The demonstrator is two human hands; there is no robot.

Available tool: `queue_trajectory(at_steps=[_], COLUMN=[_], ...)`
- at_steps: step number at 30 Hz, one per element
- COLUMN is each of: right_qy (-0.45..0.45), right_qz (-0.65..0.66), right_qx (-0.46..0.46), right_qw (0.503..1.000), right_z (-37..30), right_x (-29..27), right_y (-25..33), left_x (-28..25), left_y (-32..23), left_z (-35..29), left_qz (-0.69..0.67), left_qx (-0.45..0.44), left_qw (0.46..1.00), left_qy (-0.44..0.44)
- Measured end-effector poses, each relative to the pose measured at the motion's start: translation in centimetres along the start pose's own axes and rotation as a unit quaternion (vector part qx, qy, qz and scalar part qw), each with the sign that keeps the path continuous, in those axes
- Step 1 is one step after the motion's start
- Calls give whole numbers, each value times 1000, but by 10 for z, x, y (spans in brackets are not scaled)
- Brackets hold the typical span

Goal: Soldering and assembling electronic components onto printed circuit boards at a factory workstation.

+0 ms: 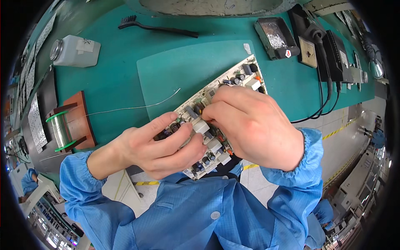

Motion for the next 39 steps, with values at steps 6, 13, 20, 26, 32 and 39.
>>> queue_trajectory(at_steps=[6, 13, 20, 26, 32, 39], right_qy=[-2, -9, -8, -99, -132, -192], right_qz=[1, 29, 56, 117, 54, -132], right_qx=[-14, -10, -22, -16, -9, 29], right_qw=[1000, 1000, 998, 988, 990, 972], right_z=[1, -1, -2, -15, -61, -98], right_x=[2, 1, 3, -22, -37, 2], right_y=[-1, -8, -9, -11, -12, -21], left_x=[1, 2, 0, -1, -3, 1], left_y=[1, 0, -1, 1, 8, 12], left_z=[-1, 0, -1, 1, 4, 13], left_qz=[2, 10, 13, -5, -17, -15], left_qx=[-4, -5, -4, -5, -29, -45], left_qw=[1000, 1000, 1000, 1000, 999, 995], left_qy=[-7, 4, 5, 17, 30, 84])
Point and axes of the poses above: each hand's wrist, its own z-axis towards the middle knuckle, its own x-axis out of the palm, y = z × x, the point moved 10 cm from there along z, towards the middle knuckle, and after that the axes turned 10 degrees about -y, right-handed, at the moved point
